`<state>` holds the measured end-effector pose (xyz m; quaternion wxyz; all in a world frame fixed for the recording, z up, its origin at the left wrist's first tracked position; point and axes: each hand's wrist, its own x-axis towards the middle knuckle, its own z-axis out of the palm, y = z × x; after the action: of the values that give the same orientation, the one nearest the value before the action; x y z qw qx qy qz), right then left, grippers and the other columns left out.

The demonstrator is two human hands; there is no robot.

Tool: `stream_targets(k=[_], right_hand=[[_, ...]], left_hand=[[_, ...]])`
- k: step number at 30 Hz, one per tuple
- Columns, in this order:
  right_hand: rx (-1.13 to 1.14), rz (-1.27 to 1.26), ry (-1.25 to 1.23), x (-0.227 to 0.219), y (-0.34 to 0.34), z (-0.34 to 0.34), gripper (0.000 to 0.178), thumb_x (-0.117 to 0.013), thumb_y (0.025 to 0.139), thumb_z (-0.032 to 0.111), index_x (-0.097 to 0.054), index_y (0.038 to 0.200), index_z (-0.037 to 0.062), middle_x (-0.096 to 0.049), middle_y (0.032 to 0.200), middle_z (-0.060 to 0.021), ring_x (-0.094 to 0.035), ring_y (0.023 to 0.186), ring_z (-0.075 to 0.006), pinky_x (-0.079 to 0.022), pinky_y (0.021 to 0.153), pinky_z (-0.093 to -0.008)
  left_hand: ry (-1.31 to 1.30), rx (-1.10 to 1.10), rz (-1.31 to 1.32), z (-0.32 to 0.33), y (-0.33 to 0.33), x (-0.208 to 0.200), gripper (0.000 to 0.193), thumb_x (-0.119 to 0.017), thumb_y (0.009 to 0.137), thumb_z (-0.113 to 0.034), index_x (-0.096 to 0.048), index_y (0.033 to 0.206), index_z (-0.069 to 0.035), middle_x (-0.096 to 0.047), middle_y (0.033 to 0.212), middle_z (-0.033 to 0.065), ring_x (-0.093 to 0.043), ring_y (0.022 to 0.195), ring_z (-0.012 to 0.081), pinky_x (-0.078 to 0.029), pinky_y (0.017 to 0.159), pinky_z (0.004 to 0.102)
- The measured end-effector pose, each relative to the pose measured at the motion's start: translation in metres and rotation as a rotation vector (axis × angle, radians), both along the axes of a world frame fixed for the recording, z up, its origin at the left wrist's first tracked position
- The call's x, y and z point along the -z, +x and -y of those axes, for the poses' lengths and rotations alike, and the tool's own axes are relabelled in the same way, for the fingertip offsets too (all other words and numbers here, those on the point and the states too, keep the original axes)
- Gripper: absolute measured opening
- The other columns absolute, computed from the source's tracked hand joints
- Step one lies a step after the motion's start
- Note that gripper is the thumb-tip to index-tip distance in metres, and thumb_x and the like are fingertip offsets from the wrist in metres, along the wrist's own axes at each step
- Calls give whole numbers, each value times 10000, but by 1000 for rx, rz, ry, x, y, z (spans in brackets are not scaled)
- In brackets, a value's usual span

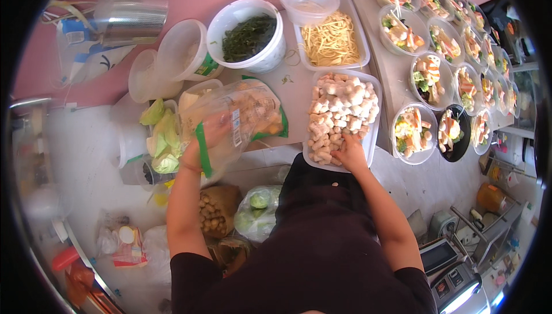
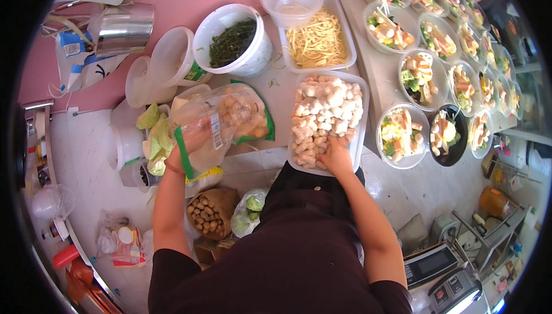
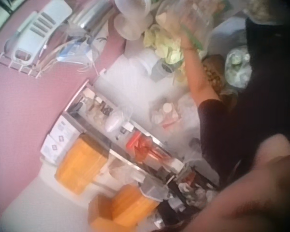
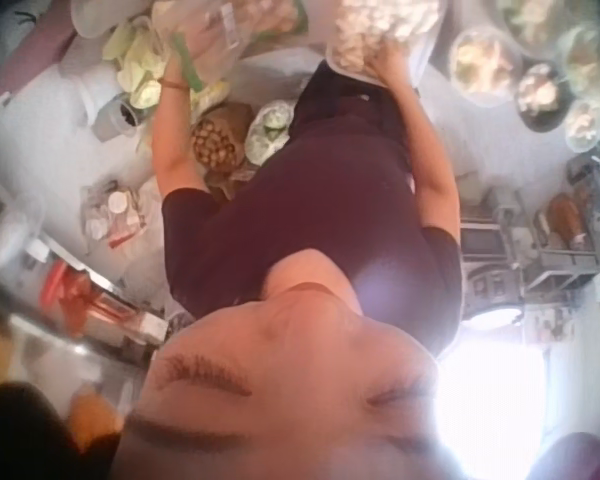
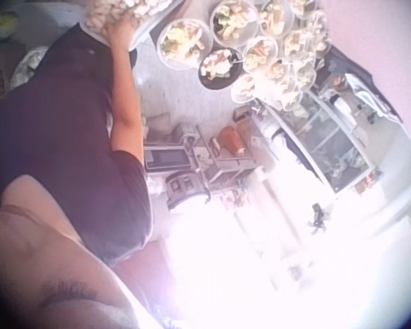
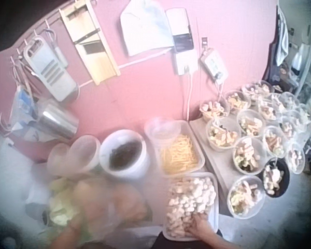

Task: The person assembles multiple individual food bowls by placing small white cylindrical items and white noodles into clear plastic containers. The person uses their hands to pick and place ingredients from bulk containers onto a table with many pre-portioned bowls.

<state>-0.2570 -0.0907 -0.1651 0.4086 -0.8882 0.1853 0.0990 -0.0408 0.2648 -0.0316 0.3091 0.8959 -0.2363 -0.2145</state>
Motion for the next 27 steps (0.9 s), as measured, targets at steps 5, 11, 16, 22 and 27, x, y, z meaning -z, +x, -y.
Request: stream_targets(k=[5, 11, 16, 22, 27], right_hand=[[-7, -160, 86, 0, 14, 6, 713, -839, 616, 240, -535, 1224, 25, -592, 1174, -220, -584, 1088, -381, -484, 921, -437], [4, -111, 162, 18, 10, 11, 776, -848, 591, 281, -518, 1231, -8, -627, 1132, -211, -590, 1082, -370, -479, 922, -426], [-12, -237, 198, 9, 14, 11, 801, -857, 579, 308, -517, 1233, -4, -623, 1143, -216, -604, 1065, -361, -487, 912, -419], [32, -140, 362, 5, 12, 7, 726, -861, 602, 239, -517, 1197, 5, -646, 1071, -160, -625, 1006, -294, -499, 858, -397], [88, -217, 462, 8, 17, 16, 745, -843, 606, 294, -515, 1216, 19, -655, 1023, -193, -647, 941, -325, -519, 818, -409]], left_hand=[[340, 129, -6, 8, 4, -9, 290, -584, 904, -148, -588, 1170, -32, -656, 1058, 150, -635, 961, 253, -492, 864, 361], [356, 195, 109, 8, 10, 18, 287, -594, 901, -120, -579, 1174, -31, -650, 1090, 139, -632, 975, 240, -495, 859, 352], [265, 126, 77, 17, 8, 24, 290, -595, 900, -112, -576, 1177, -31, -647, 1100, 138, -630, 980, 238, -495, 860, 350], [212, 94, 67, 26, 7, 26, 294, -597, 897, -102, -573, 1181, -31, -643, 1111, 136, -628, 986, 235, -496, 860, 348], [181, 64, 60, 27, 7, 28, 297, -599, 895, -94, -571, 1184, -31, -640, 1120, 135, -627, 992, 233, -496, 861, 346]])
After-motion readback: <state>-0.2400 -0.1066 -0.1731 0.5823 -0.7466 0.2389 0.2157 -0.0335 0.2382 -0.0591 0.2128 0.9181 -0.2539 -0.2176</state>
